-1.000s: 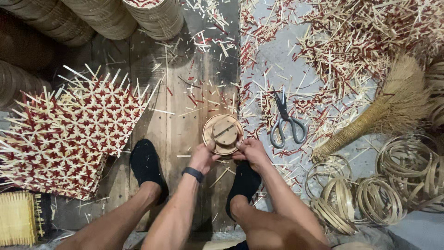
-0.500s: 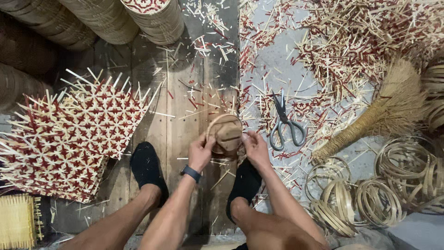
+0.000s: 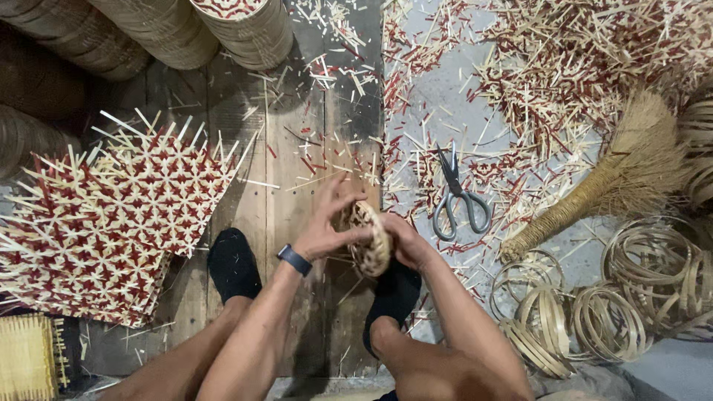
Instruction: The person weaves together thin bamboo strips and star-patterned mats to form small decorative plates, using shears to trim excess material.
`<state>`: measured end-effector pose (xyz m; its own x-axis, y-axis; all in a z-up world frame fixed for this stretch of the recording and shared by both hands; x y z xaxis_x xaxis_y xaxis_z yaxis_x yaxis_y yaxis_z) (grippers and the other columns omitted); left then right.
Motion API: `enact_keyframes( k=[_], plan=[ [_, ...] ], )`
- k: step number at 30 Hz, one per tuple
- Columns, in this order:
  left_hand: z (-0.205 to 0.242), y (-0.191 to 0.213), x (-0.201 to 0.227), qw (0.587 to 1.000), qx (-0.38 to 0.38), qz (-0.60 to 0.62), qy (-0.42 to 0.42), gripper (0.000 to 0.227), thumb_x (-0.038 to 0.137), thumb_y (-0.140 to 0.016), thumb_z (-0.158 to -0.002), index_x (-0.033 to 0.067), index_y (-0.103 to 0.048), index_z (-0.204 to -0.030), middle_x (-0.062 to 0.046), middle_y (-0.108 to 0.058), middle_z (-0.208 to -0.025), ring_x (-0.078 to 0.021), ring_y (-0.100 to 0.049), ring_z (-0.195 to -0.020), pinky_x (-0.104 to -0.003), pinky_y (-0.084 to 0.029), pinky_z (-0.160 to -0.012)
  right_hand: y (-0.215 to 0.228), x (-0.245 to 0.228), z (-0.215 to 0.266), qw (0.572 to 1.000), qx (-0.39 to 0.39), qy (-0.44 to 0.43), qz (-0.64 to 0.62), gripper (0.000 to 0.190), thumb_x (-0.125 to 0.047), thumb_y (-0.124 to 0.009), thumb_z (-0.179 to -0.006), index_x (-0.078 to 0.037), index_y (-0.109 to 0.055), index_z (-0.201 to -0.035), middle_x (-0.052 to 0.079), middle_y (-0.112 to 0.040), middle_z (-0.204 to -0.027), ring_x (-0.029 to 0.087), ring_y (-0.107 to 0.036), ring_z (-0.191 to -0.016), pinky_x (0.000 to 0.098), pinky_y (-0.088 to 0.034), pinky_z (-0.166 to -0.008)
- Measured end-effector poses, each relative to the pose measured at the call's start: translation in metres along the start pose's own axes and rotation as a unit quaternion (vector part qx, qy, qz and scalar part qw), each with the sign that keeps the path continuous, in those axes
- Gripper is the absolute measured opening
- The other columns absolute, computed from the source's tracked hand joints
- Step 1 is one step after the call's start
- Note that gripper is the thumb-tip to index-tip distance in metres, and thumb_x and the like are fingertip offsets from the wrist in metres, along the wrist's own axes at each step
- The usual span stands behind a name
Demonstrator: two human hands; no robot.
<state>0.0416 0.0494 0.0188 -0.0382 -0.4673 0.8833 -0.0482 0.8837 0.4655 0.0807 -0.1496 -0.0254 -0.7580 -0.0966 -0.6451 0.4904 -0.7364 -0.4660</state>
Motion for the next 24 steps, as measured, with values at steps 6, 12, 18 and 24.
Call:
enact_keyframes(
  k=[6, 12, 18, 24],
  plan=[
    [-0.003, -0.013, -0.062, 0.936, 0.011, 0.212, 0.28, 0.048, 0.031, -0.087, -0.079, 0.0055, -0.072, -0.118, -0.011, -0.077, -0.113, -0.0191, -0.072, -0.107, -0.034, -0.059, -0.095, 0.001, 0.009, -0.019, 0.987, 0.031, -0.03, -0.156, 0.082, -0.067, -0.05, -0.092, 0.002, -0.056, -0.136, 0.02, -0.072, -0.12, 0.029, -0.071, -0.11, 0.0415, -0.061, -0.09],
    [0.004, -0.019, -0.081, 0.924, 0.051, 0.264, 0.273, 0.047, 0.029, -0.081, -0.084, 0.0112, -0.073, -0.127, -0.011, -0.078, -0.119, -0.0206, -0.072, -0.108, -0.035, -0.061, -0.095, 0.007, -0.005, -0.017, 0.954, 0.14, 0.079, 0.254, 0.07, -0.05, -0.073, -0.081, -0.002, -0.057, -0.129, 0.012, -0.07, -0.115, 0.025, -0.07, -0.107, 0.0416, -0.06, -0.089],
    [0.014, -0.008, -0.05, 0.897, 0.054, 0.351, 0.264, 0.069, 0.039, -0.08, -0.081, 0.0165, -0.061, -0.144, -0.021, -0.04, -0.163, -0.0354, -0.039, -0.144, -0.052, -0.038, -0.114, 0.005, -0.003, -0.01, 0.982, 0.155, 0.094, 0.055, 0.054, -0.047, -0.068, -0.092, 0.0, -0.066, -0.119, 0.008, -0.069, -0.107, 0.016, -0.065, -0.095, 0.0346, -0.058, -0.082],
    [0.035, -0.027, -0.041, 0.893, 0.201, 0.263, 0.305, 0.082, 0.041, -0.074, -0.088, 0.0131, -0.033, -0.154, -0.017, -0.036, -0.159, -0.0312, -0.043, -0.142, -0.045, -0.039, -0.115, -0.014, 0.014, -0.019, 0.938, 0.207, 0.099, 0.258, 0.068, -0.041, -0.088, -0.077, 0.006, -0.057, -0.115, 0.012, -0.068, -0.102, 0.019, -0.065, -0.085, 0.0341, -0.058, -0.076]
  ],
)
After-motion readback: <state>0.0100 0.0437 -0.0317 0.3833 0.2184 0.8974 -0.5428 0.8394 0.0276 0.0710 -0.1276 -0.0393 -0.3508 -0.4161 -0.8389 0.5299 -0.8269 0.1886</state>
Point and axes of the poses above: each hand's wrist, its own z-axis away from the middle knuckle, its own y-axis out of the back of the hand, x = y × z, the point moved 4 cm from there along -z, towards the middle knuckle
